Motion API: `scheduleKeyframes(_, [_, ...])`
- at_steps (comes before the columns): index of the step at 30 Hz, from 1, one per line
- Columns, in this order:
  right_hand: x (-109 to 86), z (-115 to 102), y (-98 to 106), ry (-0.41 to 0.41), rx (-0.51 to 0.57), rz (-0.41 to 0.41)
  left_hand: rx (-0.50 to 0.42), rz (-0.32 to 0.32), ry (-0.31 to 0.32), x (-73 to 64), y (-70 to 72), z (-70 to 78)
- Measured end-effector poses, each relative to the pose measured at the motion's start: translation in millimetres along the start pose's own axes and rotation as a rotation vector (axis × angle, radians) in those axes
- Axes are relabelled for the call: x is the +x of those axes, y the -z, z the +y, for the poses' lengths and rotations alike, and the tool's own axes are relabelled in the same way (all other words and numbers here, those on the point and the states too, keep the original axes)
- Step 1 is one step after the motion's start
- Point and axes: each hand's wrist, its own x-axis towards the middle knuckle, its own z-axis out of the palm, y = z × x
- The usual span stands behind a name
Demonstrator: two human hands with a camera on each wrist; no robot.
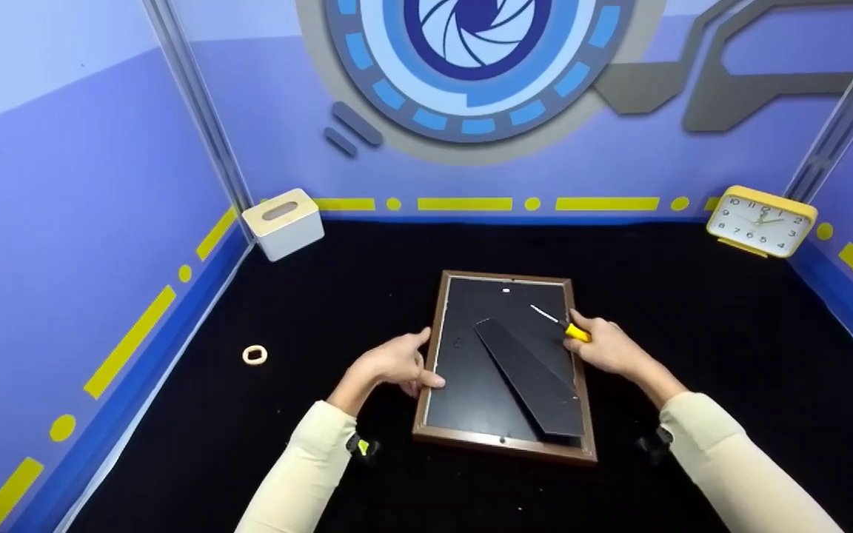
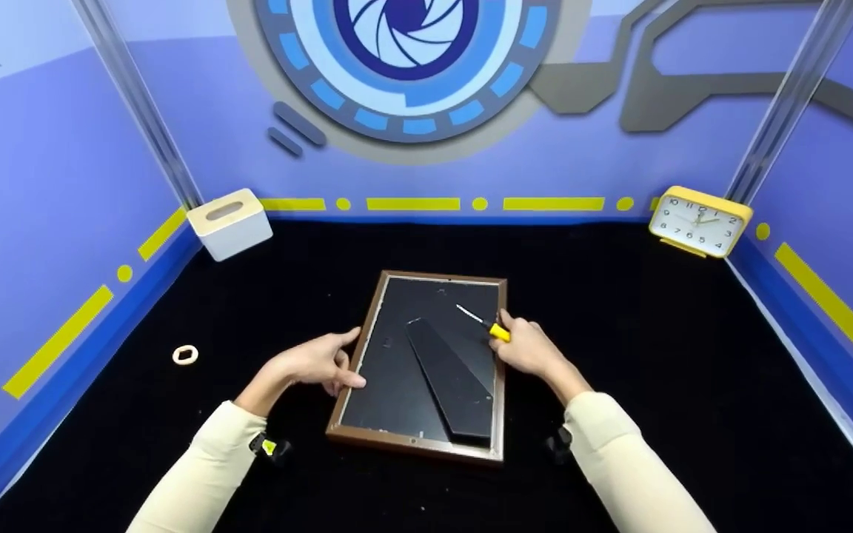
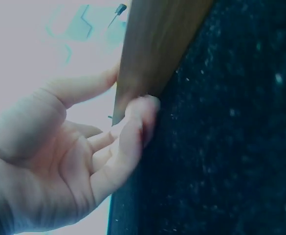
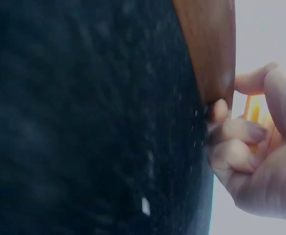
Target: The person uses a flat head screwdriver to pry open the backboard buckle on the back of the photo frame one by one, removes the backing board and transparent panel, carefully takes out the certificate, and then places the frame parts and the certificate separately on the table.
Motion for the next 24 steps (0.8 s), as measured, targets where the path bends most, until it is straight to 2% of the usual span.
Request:
scheduleKeyframes(4, [-17.8,-14,3,-0.046,-0.054,0.031,0.116,0.169,-0.077,2.1,2.2,1.8])
scheduleKeyframes(6, [-25.4,-21,5,-0.078,-0.046,0.005,0.167,0.221,-0.105,1.6,4.5,2.6])
scheduleKeyframes(7, [-27.9,-23,7,-0.091,-0.033,-0.009,0.192,0.227,-0.107,0.5,6.2,3.8])
scheduleKeyframes(9, [-27.6,-19,14,-0.103,0.007,-0.046,0.216,0.165,-0.092,-5.8,11.8,9.4])
scheduleKeyframes(11, [-17.1,-8,22,-0.118,0.068,-0.052,0.244,0.056,-0.029,-17.5,18.5,16.8])
scheduleKeyframes(14, [7.0,19,33,-0.137,0.162,-0.026,0.362,-0.119,0.058,-34.2,20.0,30.5])
scheduleKeyframes(15, [15.0,27,34,-0.162,0.208,-0.018,0.416,-0.156,0.073,-37.5,17.7,34.6])
scheduleKeyframes(17, [28.4,41,34,-0.203,0.275,-0.020,0.544,-0.176,0.076,-39.8,10.2,39.9])
scheduleKeyframes(19, [36.5,49,32,-0.236,0.318,-0.044,0.634,-0.160,0.070,-38.8,3.3,42.8])
scheduleKeyframes(22, [41.8,52,30,-0.251,0.329,-0.071,0.693,-0.121,0.085,-38.1,-1.3,41.6])
scheduleKeyframes(24, [41.8,51,30,-0.243,0.312,-0.064,0.676,-0.106,0.090,-38.4,0.8,37.1])
